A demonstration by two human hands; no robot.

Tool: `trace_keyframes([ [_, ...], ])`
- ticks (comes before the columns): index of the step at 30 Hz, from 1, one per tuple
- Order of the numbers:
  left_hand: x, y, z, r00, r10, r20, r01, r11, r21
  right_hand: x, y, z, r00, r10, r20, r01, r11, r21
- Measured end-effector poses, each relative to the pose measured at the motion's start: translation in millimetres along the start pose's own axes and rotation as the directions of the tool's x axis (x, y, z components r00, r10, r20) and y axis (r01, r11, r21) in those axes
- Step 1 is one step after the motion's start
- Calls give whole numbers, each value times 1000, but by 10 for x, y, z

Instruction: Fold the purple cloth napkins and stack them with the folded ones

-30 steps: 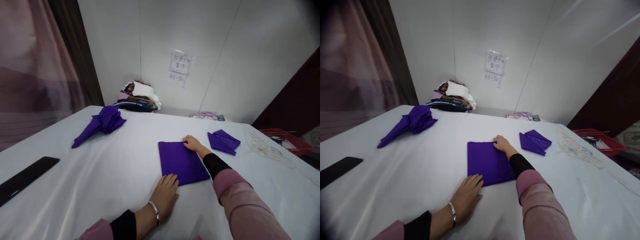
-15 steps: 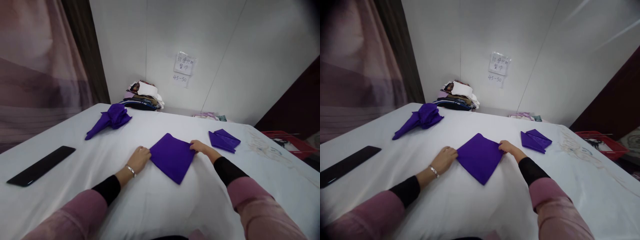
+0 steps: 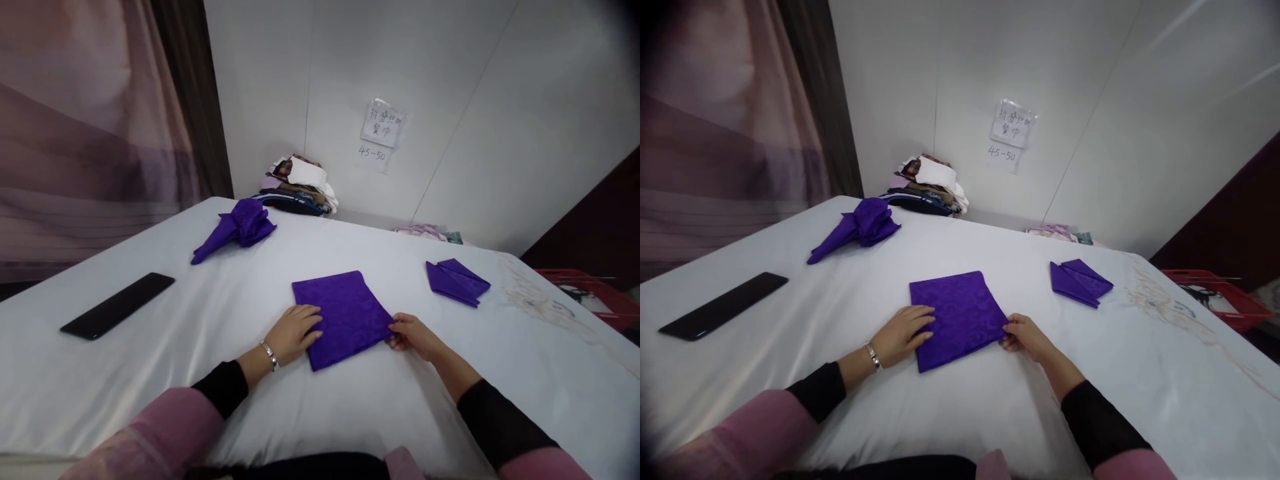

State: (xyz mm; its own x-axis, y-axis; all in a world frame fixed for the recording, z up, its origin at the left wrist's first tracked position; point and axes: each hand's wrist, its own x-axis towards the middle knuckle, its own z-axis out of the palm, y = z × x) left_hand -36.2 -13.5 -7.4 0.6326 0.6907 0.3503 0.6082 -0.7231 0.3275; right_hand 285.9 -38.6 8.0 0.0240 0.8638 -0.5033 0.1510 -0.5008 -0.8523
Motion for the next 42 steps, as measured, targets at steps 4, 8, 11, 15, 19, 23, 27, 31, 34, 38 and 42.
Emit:
trace_keyframes([
  [4, -119, 180, -26, 994, 39, 103, -31, 997, -77, -265, 182, -24, 1000, 26, -4, -26, 1000, 5],
  [8, -182, 420, -72, 988, 44, 150, -27, 993, -115, -499, 279, 22, 999, 17, 46, -19, 999, 43],
  [11, -181, 689, -36, 982, 64, 180, -40, 990, -132, -617, 260, 95, 993, -7, 114, -5, 995, 101],
  [15, -160, 1005, 164, 979, 55, 198, -39, 996, -83, -737, 235, 213, 979, -65, 192, 24, 978, 207],
  [19, -125, 1126, 326, 981, 16, 195, -13, 1000, -20, -859, 282, 370, 961, -86, 262, 16, 966, 259],
  [23, -101, 1094, 296, 977, -6, 212, 21, 997, -71, -965, 320, 425, 950, -109, 292, 45, 975, 219],
  [27, -79, 1015, 203, 976, -135, 169, 177, 948, -265, -981, 347, 269, 921, -388, 32, 389, 920, -53],
  [31, -30, 967, 136, 955, -234, 180, 286, 883, -373, -845, 386, 149, 763, -646, -12, 577, 689, -438],
  [34, -8, 957, 112, 956, -225, 189, 284, 872, -399, -684, 356, 206, 741, -666, 90, 617, 621, -483],
  [38, -7, 942, 100, 953, -222, 206, 293, 847, -443, -516, 163, 354, 757, -619, 210, 647, 662, -380],
  [42, 16, 860, 91, 929, -294, 222, 369, 752, -546, -338, -114, 454, 804, -483, 347, 578, 771, -267],
])
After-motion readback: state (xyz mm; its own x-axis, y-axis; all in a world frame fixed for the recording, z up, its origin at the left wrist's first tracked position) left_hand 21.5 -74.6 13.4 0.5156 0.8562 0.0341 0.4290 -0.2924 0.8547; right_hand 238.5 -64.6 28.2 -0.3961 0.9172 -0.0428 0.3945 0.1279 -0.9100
